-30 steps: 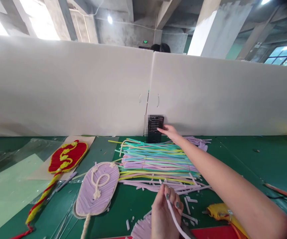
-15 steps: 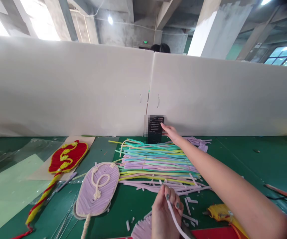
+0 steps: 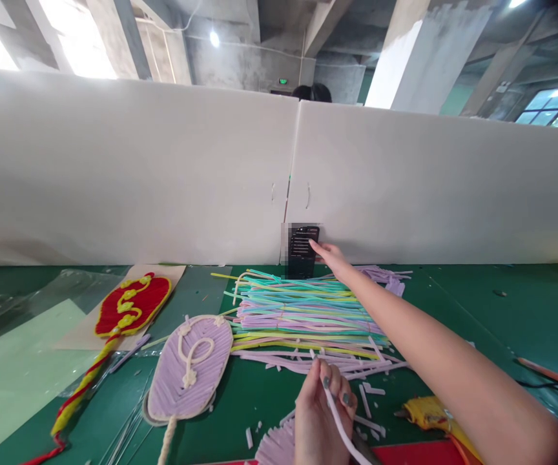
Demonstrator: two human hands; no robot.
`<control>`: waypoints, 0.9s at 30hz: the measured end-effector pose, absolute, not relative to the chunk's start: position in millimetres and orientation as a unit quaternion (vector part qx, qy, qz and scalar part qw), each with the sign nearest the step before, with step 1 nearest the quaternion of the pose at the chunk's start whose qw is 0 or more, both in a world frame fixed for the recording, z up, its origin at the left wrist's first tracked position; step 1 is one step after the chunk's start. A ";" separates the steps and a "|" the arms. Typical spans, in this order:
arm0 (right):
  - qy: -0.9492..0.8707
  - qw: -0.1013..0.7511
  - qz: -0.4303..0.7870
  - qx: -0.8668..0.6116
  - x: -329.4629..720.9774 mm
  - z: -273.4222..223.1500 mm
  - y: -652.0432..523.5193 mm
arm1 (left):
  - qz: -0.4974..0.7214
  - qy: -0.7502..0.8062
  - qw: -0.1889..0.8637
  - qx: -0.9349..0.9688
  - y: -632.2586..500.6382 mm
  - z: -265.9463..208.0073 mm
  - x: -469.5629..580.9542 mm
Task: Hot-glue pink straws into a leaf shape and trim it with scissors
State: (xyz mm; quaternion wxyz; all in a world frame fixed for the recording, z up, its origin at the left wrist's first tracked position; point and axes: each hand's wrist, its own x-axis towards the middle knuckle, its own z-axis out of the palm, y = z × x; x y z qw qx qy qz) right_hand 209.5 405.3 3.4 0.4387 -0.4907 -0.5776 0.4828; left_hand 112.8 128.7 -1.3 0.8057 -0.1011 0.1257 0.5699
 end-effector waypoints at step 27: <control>-0.677 0.359 0.445 -0.463 224.3 -11.8 396.0 | 0.568 0.141 0.802 -0.115 129.1 2.1 112.0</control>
